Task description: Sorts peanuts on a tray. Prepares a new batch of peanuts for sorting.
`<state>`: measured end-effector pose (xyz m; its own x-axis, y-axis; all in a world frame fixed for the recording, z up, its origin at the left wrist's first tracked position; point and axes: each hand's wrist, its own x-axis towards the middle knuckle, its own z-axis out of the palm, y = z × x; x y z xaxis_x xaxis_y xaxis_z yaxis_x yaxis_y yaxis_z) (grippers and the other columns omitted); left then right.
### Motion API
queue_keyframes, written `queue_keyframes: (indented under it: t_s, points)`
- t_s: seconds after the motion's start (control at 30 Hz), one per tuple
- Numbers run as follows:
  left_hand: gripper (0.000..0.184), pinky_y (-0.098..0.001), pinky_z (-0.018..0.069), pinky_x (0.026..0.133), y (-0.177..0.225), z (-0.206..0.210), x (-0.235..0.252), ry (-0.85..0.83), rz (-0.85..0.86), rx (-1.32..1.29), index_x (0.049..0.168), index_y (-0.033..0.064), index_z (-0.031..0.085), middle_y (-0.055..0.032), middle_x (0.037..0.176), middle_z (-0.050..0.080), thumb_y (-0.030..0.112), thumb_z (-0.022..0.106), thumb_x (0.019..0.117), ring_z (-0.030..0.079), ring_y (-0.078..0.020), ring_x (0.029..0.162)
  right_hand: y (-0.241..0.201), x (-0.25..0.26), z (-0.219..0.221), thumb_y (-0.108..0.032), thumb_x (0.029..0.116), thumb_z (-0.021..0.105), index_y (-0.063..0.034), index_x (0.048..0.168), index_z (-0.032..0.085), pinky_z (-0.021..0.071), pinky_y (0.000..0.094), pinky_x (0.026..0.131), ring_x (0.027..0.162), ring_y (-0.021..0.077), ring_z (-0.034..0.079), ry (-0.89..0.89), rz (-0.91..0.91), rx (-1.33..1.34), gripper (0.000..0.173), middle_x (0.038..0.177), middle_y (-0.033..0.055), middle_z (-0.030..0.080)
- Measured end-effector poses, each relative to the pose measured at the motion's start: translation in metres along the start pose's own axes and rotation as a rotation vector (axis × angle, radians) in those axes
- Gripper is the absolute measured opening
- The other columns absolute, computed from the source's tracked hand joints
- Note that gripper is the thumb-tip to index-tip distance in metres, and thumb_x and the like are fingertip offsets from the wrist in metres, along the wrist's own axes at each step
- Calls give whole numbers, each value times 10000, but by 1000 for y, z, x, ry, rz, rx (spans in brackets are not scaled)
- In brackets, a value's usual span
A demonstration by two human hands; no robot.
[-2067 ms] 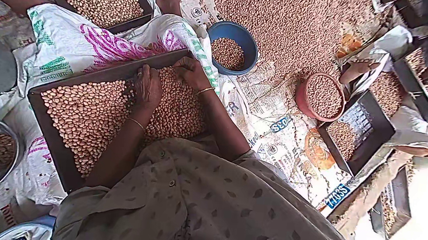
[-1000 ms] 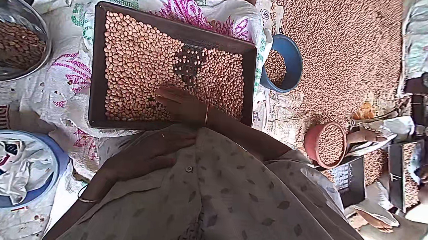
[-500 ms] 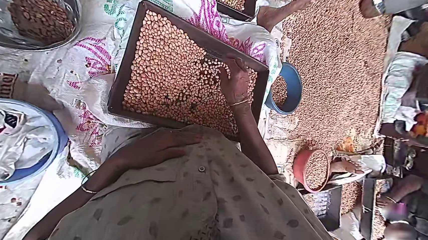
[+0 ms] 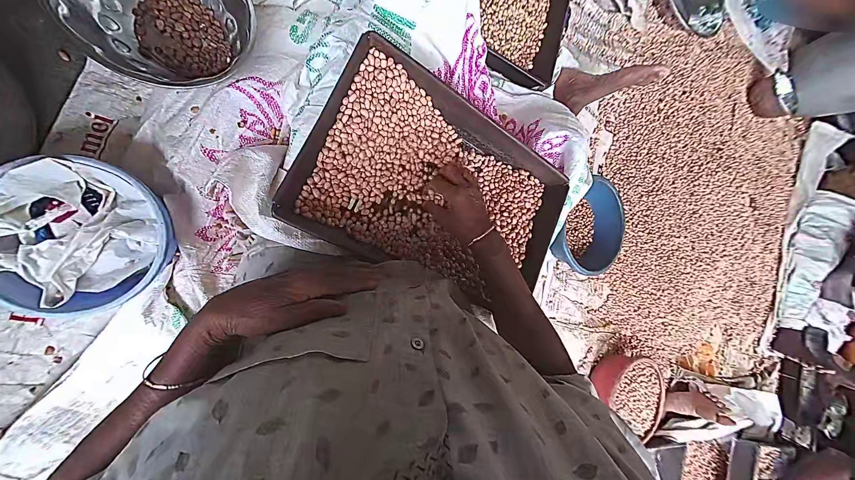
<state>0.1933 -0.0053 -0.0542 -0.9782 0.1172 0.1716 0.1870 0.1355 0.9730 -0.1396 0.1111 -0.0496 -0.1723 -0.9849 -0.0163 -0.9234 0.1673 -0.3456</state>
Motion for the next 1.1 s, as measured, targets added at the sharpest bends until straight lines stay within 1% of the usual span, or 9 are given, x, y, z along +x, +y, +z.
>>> queue_keyframes:
  t_s: [0.17, 0.33, 0.5, 0.6, 0.7, 0.83, 0.9, 0.97, 1.1]
  points:
    - [508, -385, 262, 1263, 0, 2, 1, -11, -23, -4, 1536, 163, 494, 3, 1593, 463, 401, 361, 1108, 363, -129, 1502, 3, -30, -54, -30, 893, 706, 13, 1094, 751, 525, 515, 969, 1074, 294, 681, -415, 127, 350, 210, 1123, 187, 726]
    - [501, -383, 306, 1248, 0, -4, 4, -22, -5, -8, 1494, 139, 546, -12, 1552, 513, 407, 412, 1092, 409, -137, 1475, -60, 18, -13, -72, 958, 669, 6, 1063, 752, 597, 397, 885, 996, 239, 717, -104, -220, 381, 154, 1161, 159, 719]
    - [388, -324, 498, 1093, 3, -23, -20, 133, -36, -57, 1299, 118, 695, -9, 1325, 684, 354, 473, 1085, 614, -116, 1261, -95, 41, 47, 19, 893, 627, 39, 1054, 776, 442, 511, 1104, 1210, 373, 641, -225, -555, 503, 221, 1213, 224, 711]
    - [314, -320, 579, 959, 3, -35, -46, 420, -107, -53, 1150, 145, 753, -5, 1152, 743, 325, 508, 1071, 701, -140, 1071, -62, 27, 32, -61, 931, 678, 53, 923, 773, 550, 302, 881, 936, 163, 705, -388, -455, 716, 149, 961, 138, 753]
    - [286, -345, 606, 928, 2, -45, -54, 659, -144, -7, 1131, 111, 733, -30, 1122, 746, 233, 481, 1072, 723, -181, 1021, -26, 16, 3, -141, 1002, 624, 33, 865, 731, 514, 180, 612, 649, -17, 624, -574, -126, 839, 246, 750, 6, 717]
    - [267, -337, 612, 938, 2, -51, -26, 774, -155, -73, 1129, 66, 692, -41, 1124, 749, 129, 438, 1071, 738, -166, 1010, -41, 25, -6, -72, 1006, 602, 72, 1075, 674, 599, 285, 757, 796, 119, 693, -320, 6, 824, 175, 935, 121, 716]
    - [257, -312, 609, 932, 3, -51, -5, 786, -205, -61, 1127, 34, 673, -42, 1112, 743, 68, 426, 1066, 738, -128, 986, -62, 40, 4, -42, 989, 596, 51, 1116, 683, 566, 302, 760, 841, 162, 666, -163, -39, 610, 179, 1029, 155, 695]
    - [248, -301, 613, 888, 4, -50, 13, 783, -274, 86, 1135, 19, 671, -67, 1081, 739, 50, 434, 1068, 737, -109, 930, -73, 56, 21, -36, 964, 612, 14, 1124, 720, 583, 438, 847, 981, 293, 697, -61, -86, 308, 199, 1120, 196, 693]
    - [246, -393, 608, 829, 4, -51, 34, 801, -310, 339, 1121, 10, 676, -134, 1008, 724, 35, 439, 1059, 727, -186, 864, -81, 61, 36, -65, 960, 642, -42, 1173, 726, 608, 481, 768, 975, 353, 706, -53, -82, 29, 230, 1245, 223, 635]
